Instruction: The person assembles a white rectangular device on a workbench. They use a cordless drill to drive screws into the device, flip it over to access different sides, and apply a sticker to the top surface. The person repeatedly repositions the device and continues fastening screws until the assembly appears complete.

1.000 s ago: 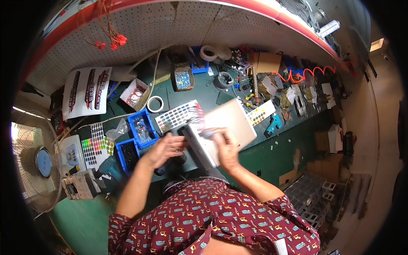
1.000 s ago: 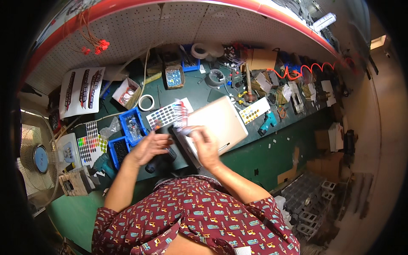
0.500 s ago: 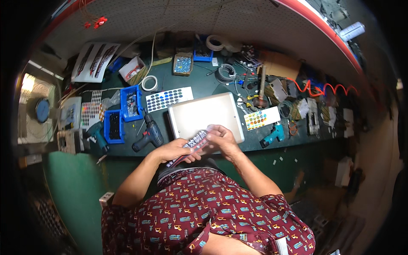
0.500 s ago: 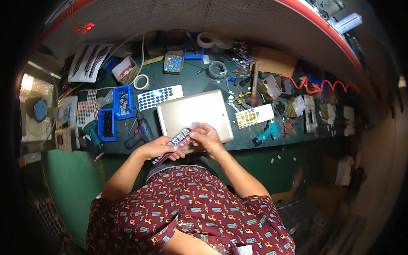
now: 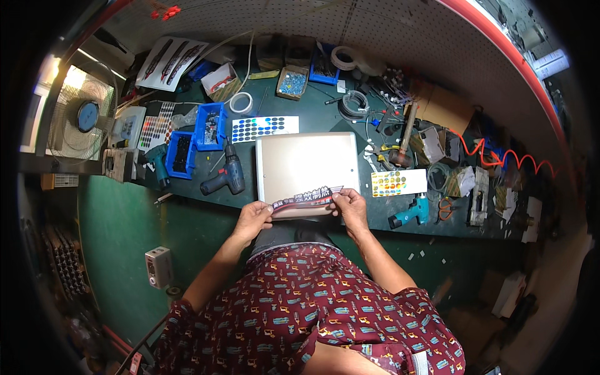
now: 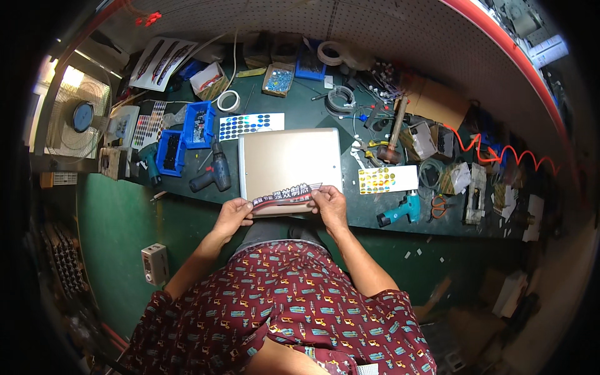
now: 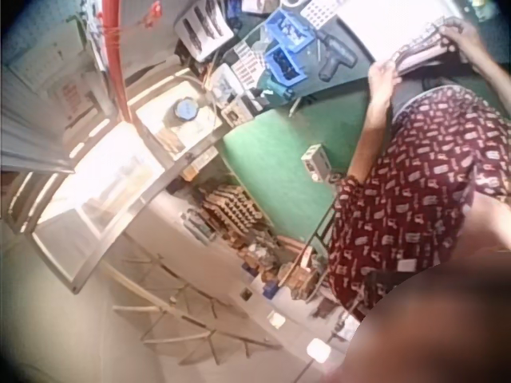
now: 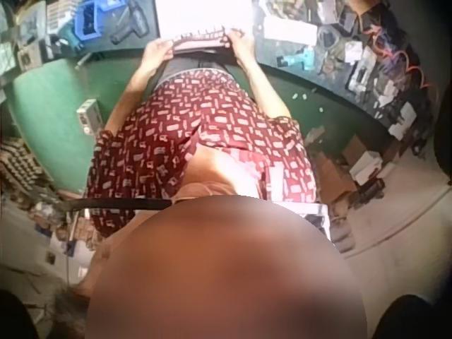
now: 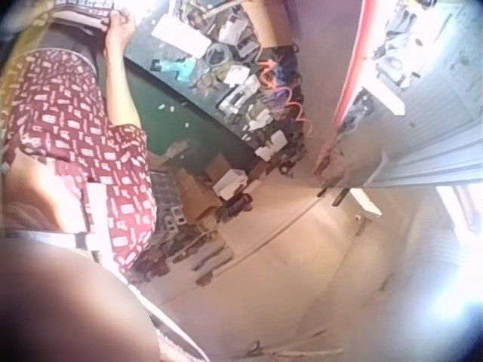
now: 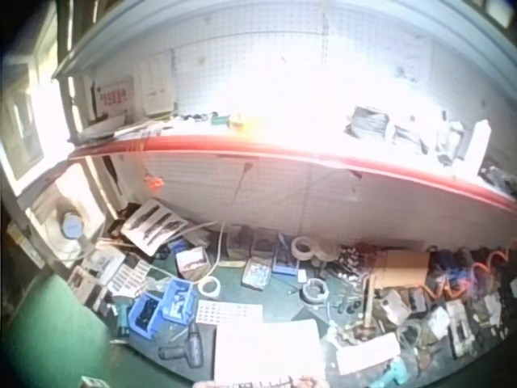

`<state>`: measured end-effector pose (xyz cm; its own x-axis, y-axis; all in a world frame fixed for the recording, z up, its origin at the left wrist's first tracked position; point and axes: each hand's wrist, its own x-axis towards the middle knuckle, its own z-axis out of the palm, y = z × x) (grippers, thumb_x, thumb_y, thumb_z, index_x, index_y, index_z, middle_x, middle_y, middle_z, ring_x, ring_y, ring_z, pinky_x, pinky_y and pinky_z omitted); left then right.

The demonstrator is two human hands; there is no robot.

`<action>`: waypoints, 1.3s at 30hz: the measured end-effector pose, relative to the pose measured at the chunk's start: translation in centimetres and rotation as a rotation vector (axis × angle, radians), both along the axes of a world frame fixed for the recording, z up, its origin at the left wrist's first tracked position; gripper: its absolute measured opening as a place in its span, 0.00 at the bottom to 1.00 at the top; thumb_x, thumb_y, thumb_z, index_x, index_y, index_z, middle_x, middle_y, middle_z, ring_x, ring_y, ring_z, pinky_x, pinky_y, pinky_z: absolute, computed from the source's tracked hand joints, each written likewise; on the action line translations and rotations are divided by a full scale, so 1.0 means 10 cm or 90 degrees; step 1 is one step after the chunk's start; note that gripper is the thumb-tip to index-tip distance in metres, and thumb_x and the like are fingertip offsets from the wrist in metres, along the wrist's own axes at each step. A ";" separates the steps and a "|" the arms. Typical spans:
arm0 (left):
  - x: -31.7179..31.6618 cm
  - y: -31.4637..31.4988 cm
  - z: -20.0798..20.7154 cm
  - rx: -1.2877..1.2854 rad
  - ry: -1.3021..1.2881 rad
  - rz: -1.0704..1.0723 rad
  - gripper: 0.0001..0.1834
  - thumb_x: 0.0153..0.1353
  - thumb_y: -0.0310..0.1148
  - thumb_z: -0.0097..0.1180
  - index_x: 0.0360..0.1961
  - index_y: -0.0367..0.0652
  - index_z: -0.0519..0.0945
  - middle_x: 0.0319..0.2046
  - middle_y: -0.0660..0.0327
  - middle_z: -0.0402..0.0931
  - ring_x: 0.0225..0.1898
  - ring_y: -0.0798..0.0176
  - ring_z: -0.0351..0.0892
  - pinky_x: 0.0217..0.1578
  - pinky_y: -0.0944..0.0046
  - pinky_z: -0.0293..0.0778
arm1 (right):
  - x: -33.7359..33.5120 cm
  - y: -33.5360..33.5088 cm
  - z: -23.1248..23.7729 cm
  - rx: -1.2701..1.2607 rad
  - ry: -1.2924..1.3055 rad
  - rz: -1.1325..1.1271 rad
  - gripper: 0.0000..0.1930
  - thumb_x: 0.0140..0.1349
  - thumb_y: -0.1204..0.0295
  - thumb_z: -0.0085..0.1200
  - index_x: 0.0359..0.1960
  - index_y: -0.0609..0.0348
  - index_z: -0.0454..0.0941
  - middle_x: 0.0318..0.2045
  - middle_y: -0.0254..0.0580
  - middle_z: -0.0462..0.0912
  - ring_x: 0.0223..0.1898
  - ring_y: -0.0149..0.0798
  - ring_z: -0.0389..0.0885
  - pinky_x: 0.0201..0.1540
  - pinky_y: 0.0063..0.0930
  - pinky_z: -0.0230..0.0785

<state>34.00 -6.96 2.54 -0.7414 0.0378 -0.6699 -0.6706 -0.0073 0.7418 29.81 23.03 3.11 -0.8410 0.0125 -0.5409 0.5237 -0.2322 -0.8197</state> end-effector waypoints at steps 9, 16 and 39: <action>-0.17 0.19 -0.29 -0.139 0.163 0.098 0.09 0.65 0.28 0.64 0.44 0.36 0.81 0.31 0.63 0.82 0.29 0.73 0.79 0.25 0.72 0.76 | -0.18 0.00 -0.21 0.174 0.116 -0.028 0.08 0.65 0.72 0.62 0.38 0.65 0.79 0.28 0.37 0.83 0.28 0.28 0.80 0.30 0.24 0.73; -0.27 0.25 -0.31 -0.219 0.227 0.118 0.24 0.61 0.24 0.65 0.57 0.35 0.72 0.27 0.60 0.80 0.25 0.71 0.77 0.24 0.69 0.75 | -0.33 -0.08 -0.22 0.340 0.142 -0.084 0.13 0.59 0.75 0.64 0.41 0.75 0.82 0.27 0.46 0.87 0.23 0.30 0.82 0.28 0.27 0.76; -0.43 0.30 -0.13 -0.244 0.175 0.180 0.38 0.55 0.21 0.70 0.66 0.40 0.66 0.24 0.61 0.78 0.22 0.69 0.77 0.20 0.66 0.76 | -0.36 -0.11 -0.14 0.285 0.109 -0.153 0.28 0.56 0.81 0.66 0.55 0.72 0.64 0.24 0.44 0.83 0.20 0.31 0.80 0.22 0.26 0.74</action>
